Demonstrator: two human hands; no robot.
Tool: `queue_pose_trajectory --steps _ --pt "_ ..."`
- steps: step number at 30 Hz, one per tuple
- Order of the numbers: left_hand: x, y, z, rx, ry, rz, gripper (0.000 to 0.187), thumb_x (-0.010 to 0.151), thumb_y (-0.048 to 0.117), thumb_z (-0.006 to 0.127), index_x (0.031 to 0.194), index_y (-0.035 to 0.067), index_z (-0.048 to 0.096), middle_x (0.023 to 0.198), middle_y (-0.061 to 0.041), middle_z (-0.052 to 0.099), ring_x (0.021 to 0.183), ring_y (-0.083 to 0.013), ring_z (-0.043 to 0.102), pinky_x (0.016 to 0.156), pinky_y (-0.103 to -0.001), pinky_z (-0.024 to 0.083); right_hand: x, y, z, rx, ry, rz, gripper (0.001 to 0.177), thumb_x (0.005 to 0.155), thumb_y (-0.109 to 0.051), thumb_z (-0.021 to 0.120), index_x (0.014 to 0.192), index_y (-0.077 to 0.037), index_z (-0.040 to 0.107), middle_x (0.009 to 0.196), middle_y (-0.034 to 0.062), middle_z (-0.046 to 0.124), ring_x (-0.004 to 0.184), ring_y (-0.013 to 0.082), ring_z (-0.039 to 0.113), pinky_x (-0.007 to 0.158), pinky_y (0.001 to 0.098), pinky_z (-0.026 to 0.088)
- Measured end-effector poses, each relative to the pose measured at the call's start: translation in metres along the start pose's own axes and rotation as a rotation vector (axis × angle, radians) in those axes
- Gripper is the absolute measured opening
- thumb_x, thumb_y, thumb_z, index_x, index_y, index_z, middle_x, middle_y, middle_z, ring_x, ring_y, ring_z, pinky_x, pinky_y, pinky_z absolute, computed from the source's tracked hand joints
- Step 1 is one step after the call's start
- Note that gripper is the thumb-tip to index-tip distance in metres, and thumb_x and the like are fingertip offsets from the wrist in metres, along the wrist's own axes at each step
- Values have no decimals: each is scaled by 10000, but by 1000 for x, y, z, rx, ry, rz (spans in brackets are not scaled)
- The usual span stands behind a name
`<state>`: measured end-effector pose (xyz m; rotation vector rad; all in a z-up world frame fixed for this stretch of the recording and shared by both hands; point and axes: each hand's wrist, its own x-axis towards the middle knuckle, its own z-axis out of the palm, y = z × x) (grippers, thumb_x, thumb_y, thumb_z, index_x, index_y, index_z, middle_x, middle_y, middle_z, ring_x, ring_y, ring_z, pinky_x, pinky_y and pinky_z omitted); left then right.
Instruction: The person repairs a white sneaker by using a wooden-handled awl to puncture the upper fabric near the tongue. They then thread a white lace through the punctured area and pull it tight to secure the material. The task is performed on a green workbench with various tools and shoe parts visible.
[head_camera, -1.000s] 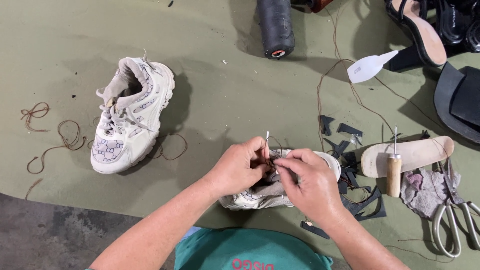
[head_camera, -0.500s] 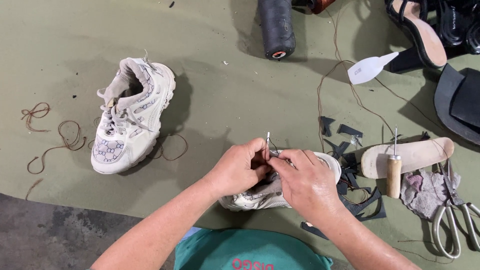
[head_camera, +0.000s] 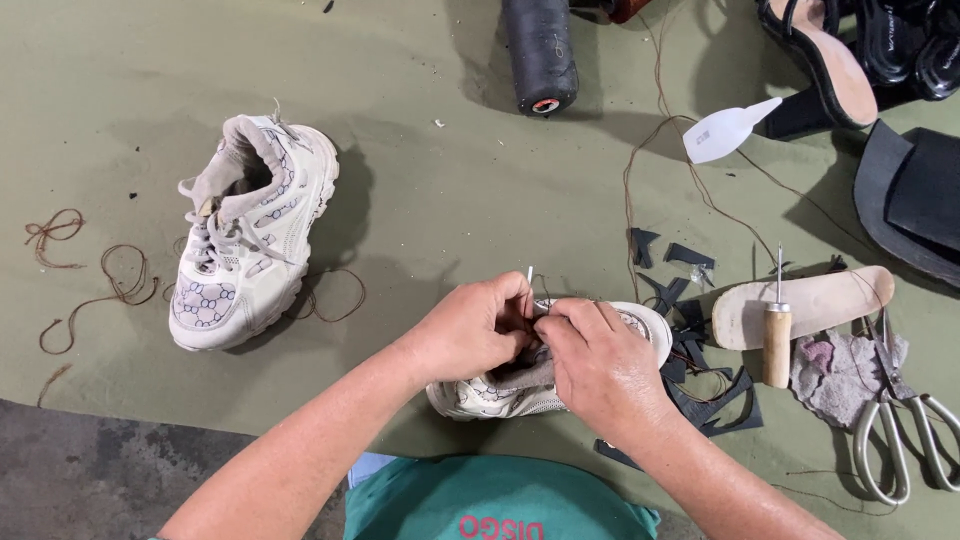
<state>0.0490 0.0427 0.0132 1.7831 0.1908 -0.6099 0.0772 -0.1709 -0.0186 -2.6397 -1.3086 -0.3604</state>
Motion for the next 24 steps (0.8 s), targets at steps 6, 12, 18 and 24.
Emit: queue_pose_trajectory --steps 6,12,18,24 --pt "1 2 1 6 -6 -8 151 831 120 667 969 142 610 863 -69 793 819 -265 737 760 -375 571 7 -3 -10 114 7 6 141 992 -205 542 969 -174 677 1026 -2 603 945 213 658 714 337 575" --pt "5 -4 1 -44 -9 -24 189 815 96 646 993 139 598 867 -69 794 755 -221 719 737 -343 566 9 0 -15 210 25 -31 126 982 -187 564 976 -140 681 1029 31 616 943 250 667 771 357 577" --pt "8 -4 3 -199 -25 -39 225 790 24 597 1004 93 601 872 -102 771 700 -178 670 721 -282 558 8 4 -19 264 27 -78 106 956 -167 593 963 -119 687 1033 53 636 940 269 677 786 370 579" --pt "9 -5 2 -257 -11 -45 244 768 8 612 1003 74 622 846 -109 757 652 -164 678 670 -260 554 8 5 -19 259 26 -101 117 954 -162 586 954 -122 696 1048 51 650 963 260 684 795 355 585"
